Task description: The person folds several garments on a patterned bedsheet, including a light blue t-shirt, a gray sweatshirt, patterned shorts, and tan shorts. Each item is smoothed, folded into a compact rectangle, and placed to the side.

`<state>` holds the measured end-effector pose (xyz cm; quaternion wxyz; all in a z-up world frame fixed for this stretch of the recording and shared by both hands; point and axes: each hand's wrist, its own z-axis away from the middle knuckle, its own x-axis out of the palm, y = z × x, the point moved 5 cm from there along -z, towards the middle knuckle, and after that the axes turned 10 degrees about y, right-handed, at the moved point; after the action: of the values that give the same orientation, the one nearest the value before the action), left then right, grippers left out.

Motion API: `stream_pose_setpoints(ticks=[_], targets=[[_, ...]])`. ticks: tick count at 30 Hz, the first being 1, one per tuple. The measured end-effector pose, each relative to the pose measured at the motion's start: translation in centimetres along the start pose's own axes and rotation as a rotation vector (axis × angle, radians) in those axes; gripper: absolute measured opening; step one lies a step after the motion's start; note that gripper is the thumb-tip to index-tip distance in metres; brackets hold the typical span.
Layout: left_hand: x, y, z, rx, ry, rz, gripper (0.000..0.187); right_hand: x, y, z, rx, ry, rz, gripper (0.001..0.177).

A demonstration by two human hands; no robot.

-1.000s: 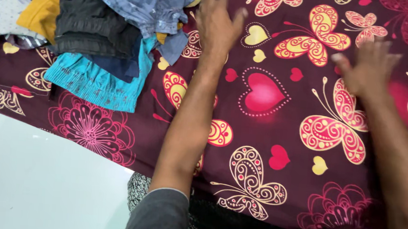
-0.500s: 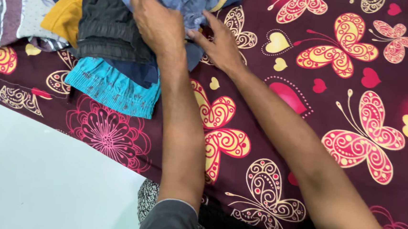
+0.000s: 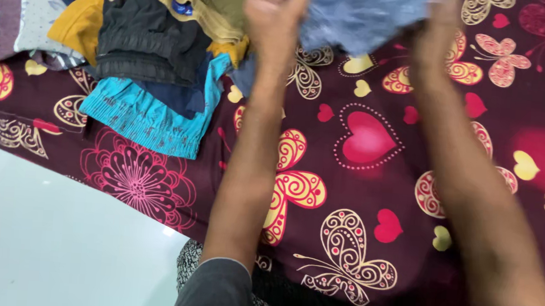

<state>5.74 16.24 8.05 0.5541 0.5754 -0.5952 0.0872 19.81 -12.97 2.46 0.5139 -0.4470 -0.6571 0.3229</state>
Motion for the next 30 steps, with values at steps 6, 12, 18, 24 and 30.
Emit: stream_pose_setpoints(ticks=[6,12,18,24,30], targets=[[6.9,-4.8,13.5,-0.579,-0.606,-0.398,0.051,-13.8,-17.0,7.0,-0.091,-0.278,0.25,0.016],[6.6,-4.5,18.5,-0.769,-1.328,-0.731,0.04,-20.3,-16.9,9.0,0.261,-0.254,0.466,0.055],[3.7,-2.2,9.2,0.08,-0.541,-1.464,0.058,-18.5,-12.0,6.0,0.32,0.07,0.945,0.059],[-1.5,-5.3,6.1,-0.228,-0.528,-1.793,0.085,-12.2,-10.9,7.6,0.35,-0.325,1.494,0.054],[-1.5,-11.0,6.8,-0.285,-0.428,-0.787,0.046,-12.2,-13.0,8.4,0.244,-0.338,0.494,0.057]])
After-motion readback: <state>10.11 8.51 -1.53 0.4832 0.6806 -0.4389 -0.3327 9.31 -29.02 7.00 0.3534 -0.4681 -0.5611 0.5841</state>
